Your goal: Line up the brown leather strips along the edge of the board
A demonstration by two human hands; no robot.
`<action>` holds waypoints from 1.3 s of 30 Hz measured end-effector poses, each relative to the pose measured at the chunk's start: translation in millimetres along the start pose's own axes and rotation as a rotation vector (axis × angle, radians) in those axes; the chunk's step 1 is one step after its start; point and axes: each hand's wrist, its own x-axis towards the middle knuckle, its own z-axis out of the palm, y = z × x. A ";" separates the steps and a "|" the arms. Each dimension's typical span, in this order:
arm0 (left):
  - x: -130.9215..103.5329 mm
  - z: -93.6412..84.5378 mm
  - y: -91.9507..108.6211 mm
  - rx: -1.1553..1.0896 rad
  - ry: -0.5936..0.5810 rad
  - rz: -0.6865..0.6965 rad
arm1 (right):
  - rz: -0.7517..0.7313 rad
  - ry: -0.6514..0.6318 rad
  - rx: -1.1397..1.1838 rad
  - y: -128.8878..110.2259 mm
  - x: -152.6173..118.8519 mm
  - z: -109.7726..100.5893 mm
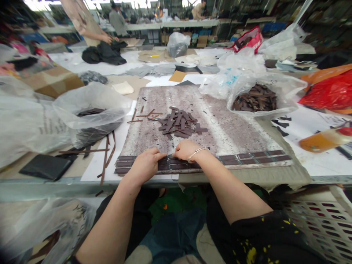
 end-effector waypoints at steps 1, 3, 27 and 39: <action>0.2 -0.3 1.0 0.011 -0.005 0.007 | 0.001 0.015 -0.037 -2.3 -0.2 -0.4; 0.7 -0.6 3.1 0.032 -0.026 0.018 | 0.006 0.044 -0.105 -6.9 -0.5 -0.6; 4.4 1.2 19.9 0.081 -0.044 -0.086 | -0.253 0.347 -0.412 3.5 -63.0 27.9; 16.1 11.8 37.7 0.038 -0.057 0.158 | -0.085 0.634 -0.067 73.3 -34.5 -0.1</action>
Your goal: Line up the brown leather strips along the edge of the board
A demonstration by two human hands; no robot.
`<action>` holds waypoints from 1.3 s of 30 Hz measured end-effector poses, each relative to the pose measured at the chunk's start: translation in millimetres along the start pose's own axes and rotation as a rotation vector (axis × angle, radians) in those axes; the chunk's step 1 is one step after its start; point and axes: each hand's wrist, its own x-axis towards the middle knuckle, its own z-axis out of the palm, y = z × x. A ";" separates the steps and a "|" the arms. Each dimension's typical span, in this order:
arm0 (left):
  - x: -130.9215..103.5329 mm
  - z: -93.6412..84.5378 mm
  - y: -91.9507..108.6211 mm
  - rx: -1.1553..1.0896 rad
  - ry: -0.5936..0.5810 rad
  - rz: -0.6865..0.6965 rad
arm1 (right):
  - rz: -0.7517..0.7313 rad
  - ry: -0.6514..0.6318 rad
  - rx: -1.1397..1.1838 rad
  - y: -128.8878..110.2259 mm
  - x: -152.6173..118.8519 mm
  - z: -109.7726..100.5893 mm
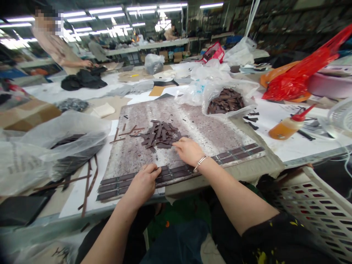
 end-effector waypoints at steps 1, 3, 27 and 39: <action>0.1 0.2 -0.6 0.006 0.000 -0.001 | 0.066 0.069 -0.026 12.5 5.6 0.3; 0.5 -0.2 -1.1 0.024 -0.001 -0.010 | 0.157 0.105 -0.092 34.5 16.6 3.4; 10.7 -6.1 -3.2 -1.571 0.242 -0.509 | -0.403 0.022 0.232 -35.0 -30.3 -11.8; 24.0 5.0 -1.8 -0.681 0.458 -0.254 | 0.305 -0.291 0.695 -8.8 -23.5 -6.9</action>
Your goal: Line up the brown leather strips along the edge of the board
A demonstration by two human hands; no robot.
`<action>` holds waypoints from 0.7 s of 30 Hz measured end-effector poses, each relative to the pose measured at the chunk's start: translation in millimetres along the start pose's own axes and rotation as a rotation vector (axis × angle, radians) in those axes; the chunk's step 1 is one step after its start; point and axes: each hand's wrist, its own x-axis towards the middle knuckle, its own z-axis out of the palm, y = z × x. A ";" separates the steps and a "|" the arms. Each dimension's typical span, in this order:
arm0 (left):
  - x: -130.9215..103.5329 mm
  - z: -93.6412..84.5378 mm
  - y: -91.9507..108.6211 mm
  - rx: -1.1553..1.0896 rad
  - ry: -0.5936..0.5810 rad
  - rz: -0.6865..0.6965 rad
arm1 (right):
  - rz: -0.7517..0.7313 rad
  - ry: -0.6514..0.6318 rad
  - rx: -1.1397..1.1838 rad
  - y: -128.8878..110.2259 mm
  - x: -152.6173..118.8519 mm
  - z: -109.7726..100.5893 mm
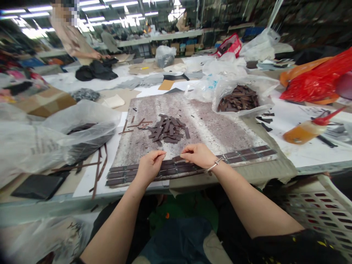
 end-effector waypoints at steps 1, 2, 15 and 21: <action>-0.4 -0.2 -1.8 0.072 -0.026 0.066 | 0.048 -0.006 -0.002 2.7 0.4 -2.2; -1.2 -0.2 -3.6 0.124 -0.067 0.123 | 0.087 -0.010 -0.002 5.3 1.0 -3.5; -7.0 4.7 -6.7 0.411 -0.292 0.289 | 0.121 -0.016 -0.162 10.9 10.2 6.7; -7.8 3.1 1.3 0.582 -0.372 0.294 | 0.062 0.034 -0.360 1.4 9.8 7.5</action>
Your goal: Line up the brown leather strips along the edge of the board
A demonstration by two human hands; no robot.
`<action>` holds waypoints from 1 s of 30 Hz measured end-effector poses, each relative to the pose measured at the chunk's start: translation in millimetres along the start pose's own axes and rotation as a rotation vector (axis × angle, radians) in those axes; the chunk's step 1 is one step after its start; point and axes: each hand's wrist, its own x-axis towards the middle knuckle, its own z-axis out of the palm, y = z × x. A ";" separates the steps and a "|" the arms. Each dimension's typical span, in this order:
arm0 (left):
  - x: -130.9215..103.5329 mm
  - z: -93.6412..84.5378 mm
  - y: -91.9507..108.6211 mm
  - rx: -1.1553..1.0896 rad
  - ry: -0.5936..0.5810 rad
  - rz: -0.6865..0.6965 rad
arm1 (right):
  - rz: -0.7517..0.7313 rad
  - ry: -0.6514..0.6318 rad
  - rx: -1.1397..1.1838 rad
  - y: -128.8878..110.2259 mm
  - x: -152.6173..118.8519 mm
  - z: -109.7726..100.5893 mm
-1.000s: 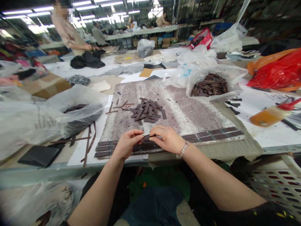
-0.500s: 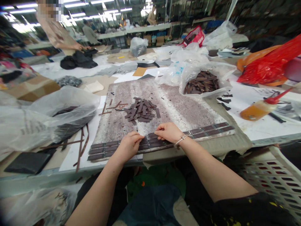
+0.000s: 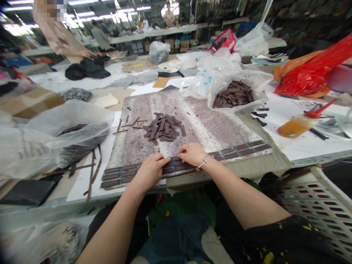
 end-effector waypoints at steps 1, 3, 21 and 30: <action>0.0 -0.8 1.2 0.023 -0.015 -0.001 | -0.011 0.010 -0.033 -1.0 0.0 0.2; 0.4 -2.0 3.2 0.059 -0.038 -0.007 | -0.047 0.025 -0.104 -2.4 -0.7 0.2; 8.5 -7.6 10.4 0.078 -0.104 -0.101 | -0.329 0.073 -0.780 -19.2 -43.1 3.8; 31.8 -22.2 -41.9 0.003 0.135 -0.394 | -0.319 0.028 -0.720 -21.2 -36.8 1.8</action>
